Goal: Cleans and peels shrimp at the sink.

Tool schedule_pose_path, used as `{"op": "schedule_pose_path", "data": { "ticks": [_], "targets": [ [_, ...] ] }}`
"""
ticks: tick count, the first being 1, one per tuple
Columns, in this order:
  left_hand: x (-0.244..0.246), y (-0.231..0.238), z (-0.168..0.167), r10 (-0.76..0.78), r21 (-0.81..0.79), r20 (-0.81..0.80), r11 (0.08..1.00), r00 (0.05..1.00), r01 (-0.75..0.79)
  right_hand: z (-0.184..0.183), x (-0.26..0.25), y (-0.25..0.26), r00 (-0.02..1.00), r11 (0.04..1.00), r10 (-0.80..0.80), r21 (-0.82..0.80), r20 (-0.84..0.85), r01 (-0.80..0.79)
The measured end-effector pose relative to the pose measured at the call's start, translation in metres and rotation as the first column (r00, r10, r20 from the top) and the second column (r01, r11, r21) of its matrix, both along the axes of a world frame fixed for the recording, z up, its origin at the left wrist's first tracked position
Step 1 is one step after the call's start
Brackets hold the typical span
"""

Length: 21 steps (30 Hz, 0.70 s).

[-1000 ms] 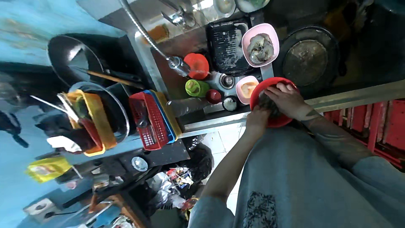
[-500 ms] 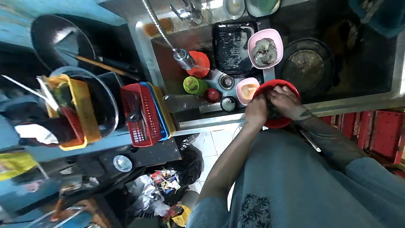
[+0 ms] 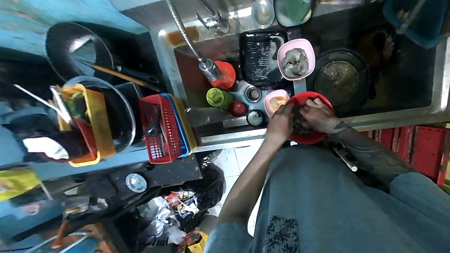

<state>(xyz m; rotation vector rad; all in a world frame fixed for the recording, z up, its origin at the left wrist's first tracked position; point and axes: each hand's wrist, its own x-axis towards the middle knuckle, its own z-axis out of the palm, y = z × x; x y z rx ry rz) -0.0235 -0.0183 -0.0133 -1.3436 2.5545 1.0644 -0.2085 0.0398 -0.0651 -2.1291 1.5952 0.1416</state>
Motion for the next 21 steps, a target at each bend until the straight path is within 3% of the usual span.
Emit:
{"op": "schedule_pose_path", "data": {
  "ticks": [4, 11, 16, 21],
  "targets": [
    [0.003, -0.005, -0.009, -0.093, 0.023, -0.188, 0.995, 0.978, 0.099, 0.011, -0.014, 0.003, 0.962, 0.987, -0.158, 0.067, 0.223, 0.147],
    [0.006, -0.011, -0.013, -0.168, 0.063, -0.237, 0.980, 0.957, 0.188, 0.016, -0.029, 0.006, 0.823, 0.963, -0.269, 0.117, 0.500, 0.244],
    [0.009, -0.008, -0.017, -0.139, 0.060, -0.198, 0.986, 0.970, 0.154, 0.016, -0.029, 0.013, 0.829, 0.955, -0.296, 0.121, 0.474, 0.272],
    [0.012, -0.002, -0.011, 0.034, 0.047, -0.143, 0.999, 0.989, -0.028, 0.023, -0.035, 0.023, 0.915, 0.957, -0.230, -0.094, 0.331, 0.275]
  ]
}}
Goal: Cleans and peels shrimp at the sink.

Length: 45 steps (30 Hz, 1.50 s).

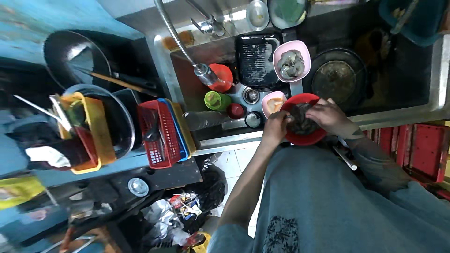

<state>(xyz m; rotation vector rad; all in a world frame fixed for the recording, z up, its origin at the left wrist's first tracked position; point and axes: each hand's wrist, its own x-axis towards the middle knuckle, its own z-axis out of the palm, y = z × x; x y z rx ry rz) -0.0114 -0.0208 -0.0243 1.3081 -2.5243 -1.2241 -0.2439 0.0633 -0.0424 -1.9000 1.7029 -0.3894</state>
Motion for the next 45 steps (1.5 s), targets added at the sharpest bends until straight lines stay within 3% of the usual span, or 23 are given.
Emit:
{"op": "schedule_pose_path", "data": {
  "ticks": [6, 9, 18, 26, 37, 45],
  "targets": [
    [-0.002, 0.013, 0.008, 0.165, 0.181, -0.184, 0.975, 0.969, -0.131, -0.001, 0.012, 0.002, 0.970, 0.997, -0.062, 0.051, 0.236, 0.051],
    [-0.007, 0.019, 0.006, 0.170, 0.207, -0.201, 0.970, 0.965, -0.128, 0.001, 0.017, 0.002, 0.982, 0.997, -0.033, 0.081, 0.186, 0.018],
    [-0.015, 0.015, -0.005, -0.034, 0.039, -0.119, 0.998, 0.992, 0.039, 0.002, 0.019, 0.004, 0.997, 0.995, 0.028, 0.090, 0.072, -0.034],
    [-0.016, 0.034, -0.008, 0.092, 0.029, -0.110, 0.996, 0.990, -0.090, 0.001, 0.033, 0.016, 0.970, 0.971, -0.183, 0.184, 0.162, 0.152],
    [-0.013, 0.046, -0.011, 0.219, 0.158, -0.038, 0.965, 0.975, -0.210, -0.003, 0.040, 0.014, 0.936, 0.949, -0.282, 0.207, 0.211, 0.239],
    [-0.003, 0.027, -0.012, 0.023, 0.056, -0.042, 0.998, 0.999, -0.020, -0.009, 0.022, 0.008, 0.949, 0.976, -0.144, 0.200, 0.282, 0.089]
  ]
}}
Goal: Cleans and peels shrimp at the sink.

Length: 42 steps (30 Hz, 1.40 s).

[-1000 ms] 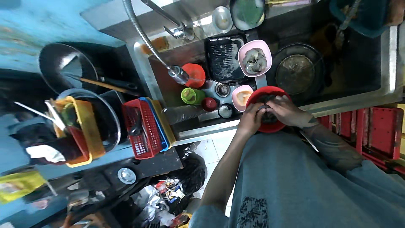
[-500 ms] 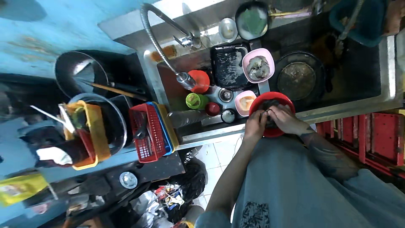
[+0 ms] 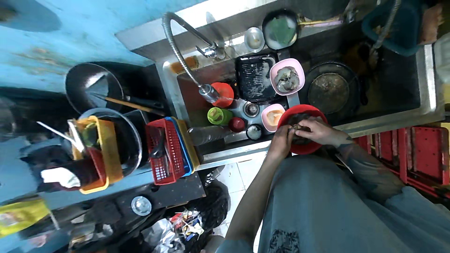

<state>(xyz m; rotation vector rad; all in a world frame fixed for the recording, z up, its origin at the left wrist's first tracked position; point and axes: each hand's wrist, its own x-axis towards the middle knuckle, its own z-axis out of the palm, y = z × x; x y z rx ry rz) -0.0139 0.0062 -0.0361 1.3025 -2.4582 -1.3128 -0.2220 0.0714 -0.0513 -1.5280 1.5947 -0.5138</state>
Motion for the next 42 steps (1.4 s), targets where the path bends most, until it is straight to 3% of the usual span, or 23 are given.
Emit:
{"op": "schedule_pose_path", "data": {
  "ticks": [8, 15, 19, 23, 28, 32, 34, 37, 40, 42],
  "targets": [
    [-0.001, -0.006, 0.002, -0.057, 0.033, -0.019, 0.998, 0.998, 0.058, 0.000, -0.001, -0.011, 0.998, 0.999, 0.044, 0.026, 0.044, -0.045],
    [-0.007, -0.006, 0.007, -0.052, 0.049, -0.026, 0.997, 0.998, 0.054, -0.004, 0.001, -0.008, 0.997, 0.996, -0.034, -0.078, 0.075, 0.040],
    [-0.009, -0.004, 0.007, -0.043, 0.045, 0.004, 0.998, 0.999, 0.043, -0.008, -0.001, -0.008, 0.995, 0.998, -0.042, -0.046, 0.088, 0.046],
    [-0.003, -0.002, 0.009, -0.010, 0.054, 0.070, 0.999, 0.997, 0.006, -0.016, -0.007, -0.006, 0.992, 0.997, 0.026, -0.070, -0.126, -0.035],
    [0.010, -0.008, 0.036, 0.065, 0.014, 0.143, 0.998, 0.988, -0.068, -0.001, -0.005, -0.009, 0.902, 0.975, 0.137, -0.104, -0.410, -0.195],
    [0.008, -0.012, 0.054, 0.078, -0.030, 0.207, 0.997, 0.975, -0.074, 0.002, 0.001, -0.006, 0.840, 0.950, 0.200, -0.110, -0.505, -0.293],
    [0.006, -0.012, 0.054, 0.067, -0.081, 0.228, 0.995, 0.971, -0.050, 0.009, -0.007, -0.006, 0.928, 0.959, 0.129, -0.193, -0.350, -0.206],
    [0.001, -0.010, 0.055, 0.074, -0.135, 0.221, 0.990, 0.973, -0.045, 0.022, -0.043, -0.010, 0.988, 0.967, -0.152, -0.199, 0.038, 0.157],
    [-0.016, -0.011, 0.068, 0.064, -0.184, 0.138, 0.982, 0.988, -0.038, 0.002, -0.107, -0.026, 0.777, 0.804, -0.567, -0.022, 0.274, 0.594],
    [-0.042, -0.019, 0.079, 0.026, -0.179, 0.048, 0.984, 0.999, -0.017, -0.031, -0.152, -0.039, 0.596, 0.648, -0.741, 0.100, 0.309, 0.755]
  ]
}}
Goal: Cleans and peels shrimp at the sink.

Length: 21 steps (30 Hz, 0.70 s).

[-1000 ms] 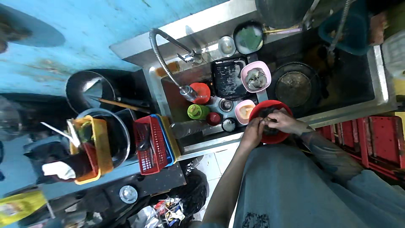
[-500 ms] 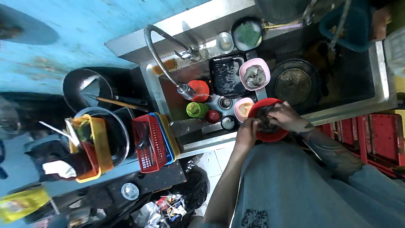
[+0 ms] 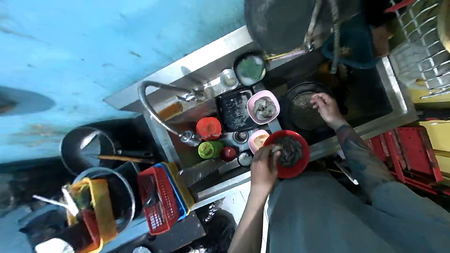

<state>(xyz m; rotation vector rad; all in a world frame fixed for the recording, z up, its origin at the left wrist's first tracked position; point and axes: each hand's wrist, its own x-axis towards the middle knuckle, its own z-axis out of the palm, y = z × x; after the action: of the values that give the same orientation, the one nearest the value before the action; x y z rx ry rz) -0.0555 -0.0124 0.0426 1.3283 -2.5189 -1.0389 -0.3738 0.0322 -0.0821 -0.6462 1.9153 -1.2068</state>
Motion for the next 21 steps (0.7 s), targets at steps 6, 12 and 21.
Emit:
{"op": "schedule_pose_path", "data": {
  "ticks": [6, 12, 21],
  "targets": [
    [-0.126, -0.041, -0.018, -0.084, 0.180, -0.181, 0.977, 0.980, 0.117, -0.032, -0.066, -0.027, 0.967, 0.981, -0.170, 0.128, 0.190, 0.147],
    [-0.240, -0.066, -0.083, -0.084, 0.298, -0.174, 0.945, 0.981, 0.134, -0.030, -0.097, -0.008, 0.995, 0.994, 0.043, 0.095, 0.088, -0.051],
    [-0.295, -0.070, -0.132, -0.029, 0.401, -0.330, 0.900, 0.944, 0.168, -0.038, -0.112, 0.040, 0.995, 0.989, -0.089, 0.127, 0.055, 0.081]
  ]
}}
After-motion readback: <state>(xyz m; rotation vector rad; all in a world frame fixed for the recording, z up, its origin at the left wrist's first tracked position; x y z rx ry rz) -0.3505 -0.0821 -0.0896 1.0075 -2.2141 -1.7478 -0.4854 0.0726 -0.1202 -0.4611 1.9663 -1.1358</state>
